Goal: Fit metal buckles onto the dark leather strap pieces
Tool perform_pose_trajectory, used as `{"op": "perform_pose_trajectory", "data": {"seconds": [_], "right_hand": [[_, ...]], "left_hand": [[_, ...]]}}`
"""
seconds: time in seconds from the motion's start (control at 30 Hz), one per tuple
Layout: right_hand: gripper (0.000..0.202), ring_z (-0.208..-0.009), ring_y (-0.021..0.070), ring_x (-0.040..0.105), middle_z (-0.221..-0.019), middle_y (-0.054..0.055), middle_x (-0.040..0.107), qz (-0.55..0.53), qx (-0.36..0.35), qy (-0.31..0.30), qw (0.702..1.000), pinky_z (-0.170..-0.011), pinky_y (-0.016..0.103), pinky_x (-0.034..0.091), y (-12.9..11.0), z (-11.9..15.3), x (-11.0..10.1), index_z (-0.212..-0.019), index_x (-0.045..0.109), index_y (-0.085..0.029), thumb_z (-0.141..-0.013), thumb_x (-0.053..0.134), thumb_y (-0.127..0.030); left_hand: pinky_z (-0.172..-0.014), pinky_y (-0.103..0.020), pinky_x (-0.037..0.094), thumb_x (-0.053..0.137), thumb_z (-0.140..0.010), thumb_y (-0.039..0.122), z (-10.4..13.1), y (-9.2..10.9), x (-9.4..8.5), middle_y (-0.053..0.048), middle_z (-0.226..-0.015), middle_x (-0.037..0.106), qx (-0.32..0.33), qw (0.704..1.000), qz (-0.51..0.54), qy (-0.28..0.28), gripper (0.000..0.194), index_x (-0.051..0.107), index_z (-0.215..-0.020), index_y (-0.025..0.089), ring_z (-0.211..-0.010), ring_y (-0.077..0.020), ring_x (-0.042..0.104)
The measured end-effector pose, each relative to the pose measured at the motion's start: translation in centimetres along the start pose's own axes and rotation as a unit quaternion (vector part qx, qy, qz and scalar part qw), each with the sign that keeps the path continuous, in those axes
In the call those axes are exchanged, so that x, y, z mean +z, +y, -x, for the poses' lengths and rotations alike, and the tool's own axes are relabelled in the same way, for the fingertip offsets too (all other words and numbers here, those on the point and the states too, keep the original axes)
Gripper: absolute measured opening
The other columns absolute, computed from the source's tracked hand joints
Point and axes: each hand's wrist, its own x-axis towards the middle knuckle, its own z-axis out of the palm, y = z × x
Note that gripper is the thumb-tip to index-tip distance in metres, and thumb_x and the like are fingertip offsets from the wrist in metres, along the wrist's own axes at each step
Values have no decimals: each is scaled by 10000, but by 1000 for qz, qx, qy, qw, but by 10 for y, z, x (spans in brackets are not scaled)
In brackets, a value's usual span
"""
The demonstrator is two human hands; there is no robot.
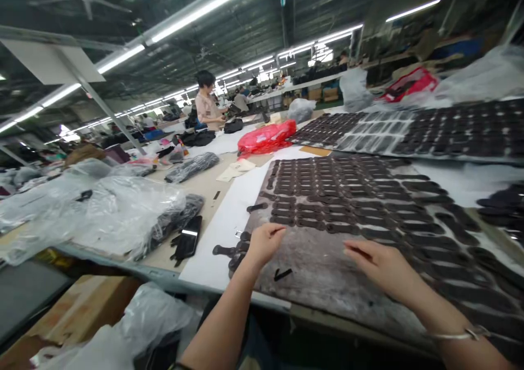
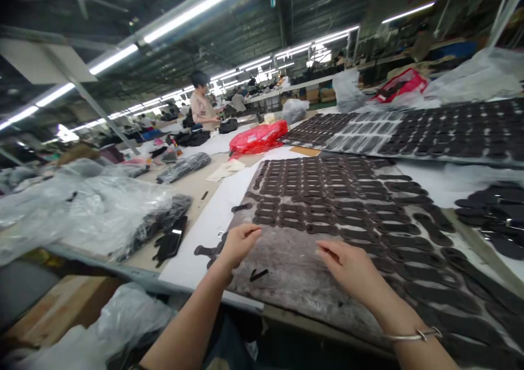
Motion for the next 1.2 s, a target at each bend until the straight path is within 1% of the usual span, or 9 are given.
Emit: {"op": "perform_pose_trajectory", "data": {"seconds": [0.13, 0.3, 0.5, 0.7, 0.8, 0.93, 1.0, 1.1, 1.2], "right_hand": [[270, -877, 238, 669, -977, 57, 712, 14, -58, -53, 997, -792, 345, 538, -6, -2, 18, -1015, 698, -222, -851, 513, -332], [241, -812, 219, 675, -948, 67, 713, 21, -89, -84, 992, -762, 325, 538, -7, 0, 31, -1013, 695, -217, -856, 524, -282], [248, -815, 217, 668, -951, 62, 709, 35, -78, -96, 992, -769, 317, 526, -7, 1, 27, -1021, 691, -217, -863, 518, -299], [247, -802, 217, 662, -923, 69, 707, 35, -76, -97, 992, -753, 319, 523, -11, 1, 25, -1022, 688, -208, -868, 514, -293], [237, -815, 218, 659, -927, 69, 705, 38, -83, -95, 991, -769, 328, 517, -16, 2, 23, -1016, 685, -210, -877, 508, -285], [238, -861, 204, 648, -979, 65, 693, 24, -96, -60, 993, -803, 317, 506, -26, 4, 22, -1048, 664, -208, -890, 495, -261], [246, -877, 195, 643, -1006, 61, 685, -3, -105, -26, 994, -805, 306, 507, -32, 5, 22, -1080, 647, -208, -891, 497, -256], [263, -886, 186, 639, -1015, 51, 679, -53, -118, 29, 991, -794, 294, 511, -44, 5, 22, -1124, 621, -219, -880, 530, -256], [291, -894, 173, 631, -1004, 40, 673, -92, -135, 56, 985, -796, 282, 507, -56, 6, 20, -1162, 597, -232, -879, 532, -217]], "left_hand": [[-900, -340, 455, 512, -812, 251, -41, -18, 1, -77, -1007, 675, 1, 996, -88, -30, 265, 690, -995, 180, -962, -220, 600], [-972, -382, 389, 539, -763, 206, -72, -20, 16, -105, -1074, 609, 27, 982, -167, -82, 299, 671, -1031, 193, -1063, -250, 524], [-857, -431, 443, 573, -704, 178, -90, -20, 22, -132, -1066, 580, 32, 968, -213, -131, 278, 657, -969, 176, -1030, -297, 519], [-961, -431, 364, 537, -761, 162, -78, -8, 2, -76, -978, 614, 100, 964, -217, -114, 159, 632, -887, 181, -983, -229, 533], [-1080, -456, 207, 416, -875, 206, -46, -4, -7, -56, -999, 620, 159, 966, -201, -31, 214, 627, -905, 206, -1037, -196, 504], [-1108, -490, 154, 484, -852, 178, 1, 1, -11, -9, -869, 637, 271, 933, -94, 216, 197, 633, -744, 246, -1015, -170, 519], [-1093, -514, 194, 522, -818, 132, 19, 10, -11, 1, -824, 619, 307, 904, -37, 294, 190, 619, -701, 246, -987, -165, 535], [-1053, -532, 282, 551, -778, 79, 35, 27, -10, 9, -815, 582, 335, 870, 32, 360, 186, 599, -688, 235, -941, -155, 559], [-1020, -544, 325, 581, -740, 49, 42, 37, -6, 8, -834, 554, 340, 858, 63, 380, 192, 603, -696, 235, -917, -157, 564]]}}
